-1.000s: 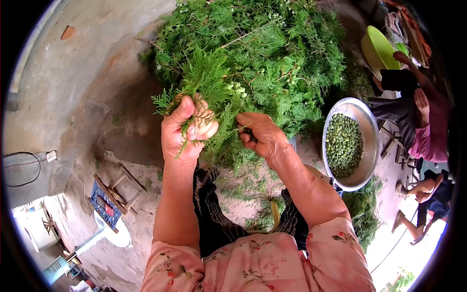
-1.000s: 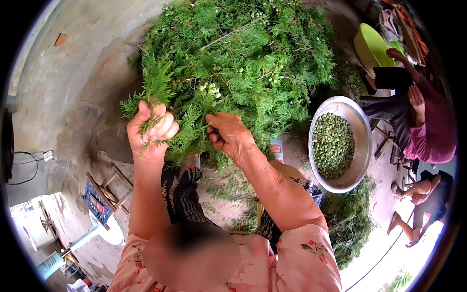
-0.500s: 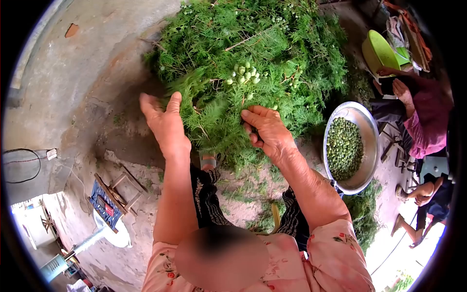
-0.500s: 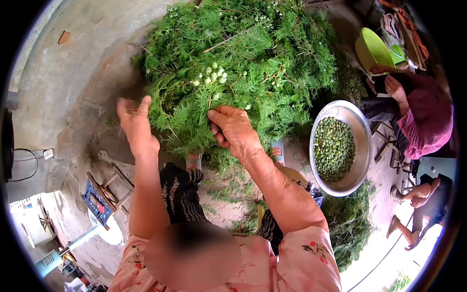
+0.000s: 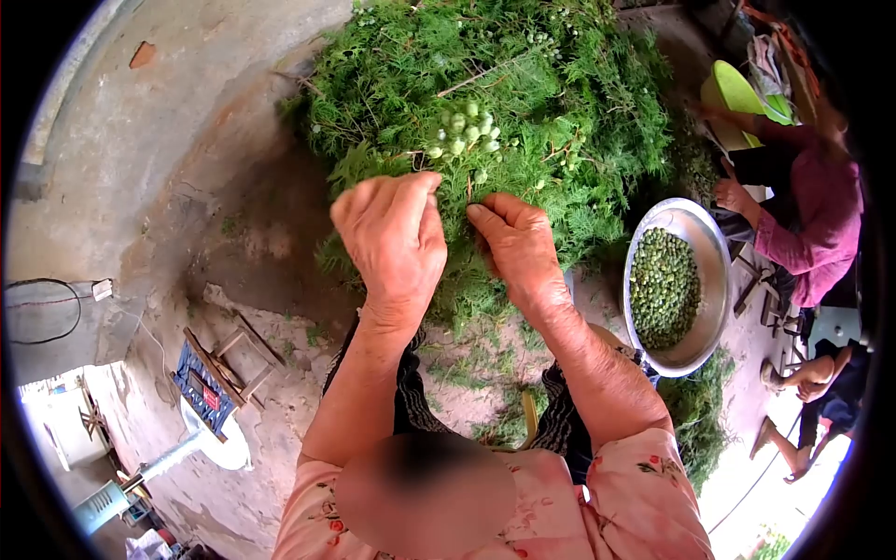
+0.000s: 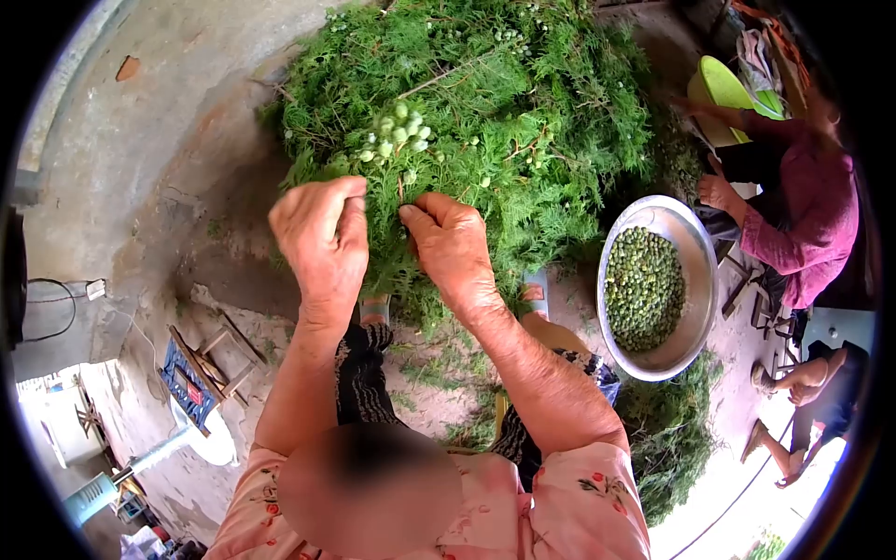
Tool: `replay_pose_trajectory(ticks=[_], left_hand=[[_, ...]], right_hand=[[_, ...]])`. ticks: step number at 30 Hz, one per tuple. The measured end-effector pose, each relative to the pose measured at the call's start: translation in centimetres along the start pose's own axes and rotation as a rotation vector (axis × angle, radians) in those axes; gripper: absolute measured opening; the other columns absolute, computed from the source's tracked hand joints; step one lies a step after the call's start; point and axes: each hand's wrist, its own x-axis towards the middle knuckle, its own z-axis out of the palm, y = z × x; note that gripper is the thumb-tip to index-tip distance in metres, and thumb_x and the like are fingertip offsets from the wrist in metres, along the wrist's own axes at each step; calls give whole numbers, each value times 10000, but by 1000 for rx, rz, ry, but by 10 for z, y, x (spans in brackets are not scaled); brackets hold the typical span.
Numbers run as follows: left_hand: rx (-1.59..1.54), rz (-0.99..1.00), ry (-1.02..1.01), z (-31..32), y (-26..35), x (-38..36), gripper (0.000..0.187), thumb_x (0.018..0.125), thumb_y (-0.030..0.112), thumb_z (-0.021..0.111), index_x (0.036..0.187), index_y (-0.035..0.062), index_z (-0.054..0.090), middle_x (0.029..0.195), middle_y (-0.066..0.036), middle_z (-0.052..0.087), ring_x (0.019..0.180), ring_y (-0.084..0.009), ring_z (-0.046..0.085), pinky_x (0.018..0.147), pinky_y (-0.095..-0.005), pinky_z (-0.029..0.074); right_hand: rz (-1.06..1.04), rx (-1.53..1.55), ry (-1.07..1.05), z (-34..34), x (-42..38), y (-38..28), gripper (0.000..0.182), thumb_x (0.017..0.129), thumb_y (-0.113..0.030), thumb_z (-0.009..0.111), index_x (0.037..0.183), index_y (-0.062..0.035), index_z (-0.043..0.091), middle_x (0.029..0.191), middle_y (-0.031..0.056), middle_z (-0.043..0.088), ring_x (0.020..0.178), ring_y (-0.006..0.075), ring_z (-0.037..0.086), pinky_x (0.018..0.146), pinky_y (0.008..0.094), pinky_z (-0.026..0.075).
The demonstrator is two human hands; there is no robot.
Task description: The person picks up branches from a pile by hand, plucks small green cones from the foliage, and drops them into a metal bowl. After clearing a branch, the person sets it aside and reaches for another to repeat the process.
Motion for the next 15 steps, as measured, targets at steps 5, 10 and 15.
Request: replay_pose_trajectory(ticks=[5,10,15], left_hand=[[-686,-508,-264,18,-13,-8,245,757,187,691,633,15,569,582,-42,534,522,-107,468,466,-282,344],[-978,-673,-354,10,-14,-4,263,773,6,643,578,26,468,582,85,366,554,-11,310,474,-211,259],[-821,-638,-326,5,-9,-4,225,763,31,649,614,3,484,560,56,383,538,-22,321,440,-218,275]], right_hand=[[-36,-94,-56,-1,-4,-6,152,832,-127,573,843,22,604,566,19,506,474,68,436,446,244,373],[-121,-114,-141,0,-7,-7,179,832,-136,591,904,28,594,618,54,560,542,109,513,515,254,423],[-436,-233,30,-3,-1,-8,310,812,-224,640,998,12,566,673,102,603,583,136,553,558,270,460]])
